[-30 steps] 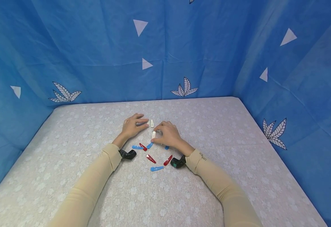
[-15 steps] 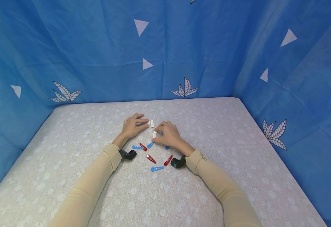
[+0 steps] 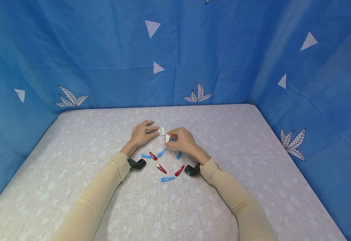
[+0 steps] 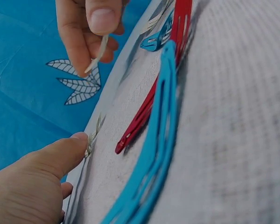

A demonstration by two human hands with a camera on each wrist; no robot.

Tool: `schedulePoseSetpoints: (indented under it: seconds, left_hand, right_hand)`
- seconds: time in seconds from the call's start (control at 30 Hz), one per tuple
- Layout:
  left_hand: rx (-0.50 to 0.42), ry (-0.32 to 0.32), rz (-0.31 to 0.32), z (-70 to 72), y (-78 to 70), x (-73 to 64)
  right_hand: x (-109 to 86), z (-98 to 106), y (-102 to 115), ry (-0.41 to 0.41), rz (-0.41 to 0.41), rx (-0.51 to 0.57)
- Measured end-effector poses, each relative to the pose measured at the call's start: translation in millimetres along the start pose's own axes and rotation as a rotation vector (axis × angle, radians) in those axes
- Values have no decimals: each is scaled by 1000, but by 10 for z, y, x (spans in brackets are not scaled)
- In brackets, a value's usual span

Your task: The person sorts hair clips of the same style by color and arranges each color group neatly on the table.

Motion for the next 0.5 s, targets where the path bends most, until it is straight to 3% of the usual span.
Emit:
schedulePoseSetpoints:
  seconds: [0.5]
  left_hand:
    - [14,0,13,-25,23,11]
  right_hand:
    - [258,275,-96,13,-42,7]
Point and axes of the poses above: each hand's wrist, its own x-axis towards the middle knuckle, its own z-axis out of the back of the hand, y = z × x, the point moved 9 cm from there along x, towards the middle knuckle, and after that the axes turned 2 degrees about z, right-handed, at the moved point
